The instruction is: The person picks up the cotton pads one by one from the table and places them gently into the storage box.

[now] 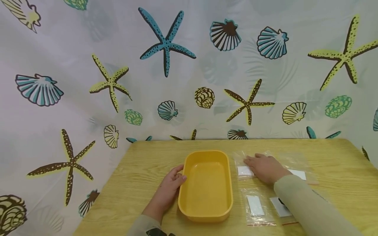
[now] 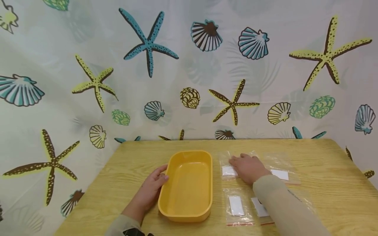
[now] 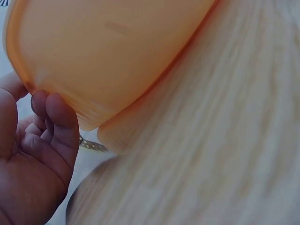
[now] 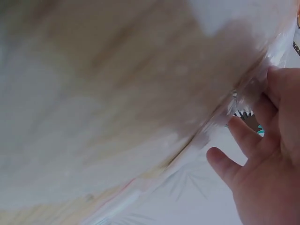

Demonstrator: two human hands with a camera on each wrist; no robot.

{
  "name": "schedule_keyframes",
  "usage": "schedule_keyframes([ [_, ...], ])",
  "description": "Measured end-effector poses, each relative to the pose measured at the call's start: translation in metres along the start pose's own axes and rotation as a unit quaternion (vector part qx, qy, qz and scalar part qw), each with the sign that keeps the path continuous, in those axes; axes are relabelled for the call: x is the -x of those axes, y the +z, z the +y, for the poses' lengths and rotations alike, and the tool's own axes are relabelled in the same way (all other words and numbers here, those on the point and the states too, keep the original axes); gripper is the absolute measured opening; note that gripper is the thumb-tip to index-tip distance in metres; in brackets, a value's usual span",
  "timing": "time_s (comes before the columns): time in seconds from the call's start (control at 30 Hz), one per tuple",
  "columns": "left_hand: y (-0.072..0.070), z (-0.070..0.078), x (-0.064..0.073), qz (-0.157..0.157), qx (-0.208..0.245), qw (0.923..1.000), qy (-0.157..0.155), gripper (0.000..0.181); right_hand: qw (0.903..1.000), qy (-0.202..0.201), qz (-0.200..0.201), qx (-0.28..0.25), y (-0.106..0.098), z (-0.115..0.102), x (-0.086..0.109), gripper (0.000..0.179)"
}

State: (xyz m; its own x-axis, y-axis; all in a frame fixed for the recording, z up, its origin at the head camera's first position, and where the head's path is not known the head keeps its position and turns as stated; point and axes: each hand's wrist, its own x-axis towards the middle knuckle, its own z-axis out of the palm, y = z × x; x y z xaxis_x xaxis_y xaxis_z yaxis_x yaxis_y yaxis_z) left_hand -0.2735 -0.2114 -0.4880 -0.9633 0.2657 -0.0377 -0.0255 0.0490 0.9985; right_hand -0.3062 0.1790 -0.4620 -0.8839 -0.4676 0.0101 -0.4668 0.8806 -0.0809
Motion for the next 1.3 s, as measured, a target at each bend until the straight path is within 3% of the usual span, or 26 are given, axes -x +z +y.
schedule_keyframes([
  [0.27,0.000,-0.003,0.001,-0.001,-0.009,1.0000,0.003,0.053,0.9999,-0.006,0.009,-0.003,-0.002,0.002,0.000,0.040],
  [0.5,-0.002,-0.002,0.001,-0.003,-0.012,0.9999,0.003,0.054,0.9978,0.001,-0.061,-0.027,-0.005,-0.006,0.010,0.092],
  [0.87,-0.001,0.005,0.000,0.000,-0.021,0.9998,0.003,0.056,0.9991,-0.030,-0.006,0.028,-0.004,-0.009,0.007,0.056],
  [1.17,-0.002,0.003,-0.003,-0.008,-0.035,0.9993,0.011,0.059,0.9843,-0.061,0.062,0.154,-0.004,-0.014,0.003,0.032],
  [1.3,-0.004,0.001,-0.001,-0.008,-0.035,0.9993,0.009,0.061,0.9850,-0.060,0.082,0.140,-0.002,-0.015,0.004,0.030],
])
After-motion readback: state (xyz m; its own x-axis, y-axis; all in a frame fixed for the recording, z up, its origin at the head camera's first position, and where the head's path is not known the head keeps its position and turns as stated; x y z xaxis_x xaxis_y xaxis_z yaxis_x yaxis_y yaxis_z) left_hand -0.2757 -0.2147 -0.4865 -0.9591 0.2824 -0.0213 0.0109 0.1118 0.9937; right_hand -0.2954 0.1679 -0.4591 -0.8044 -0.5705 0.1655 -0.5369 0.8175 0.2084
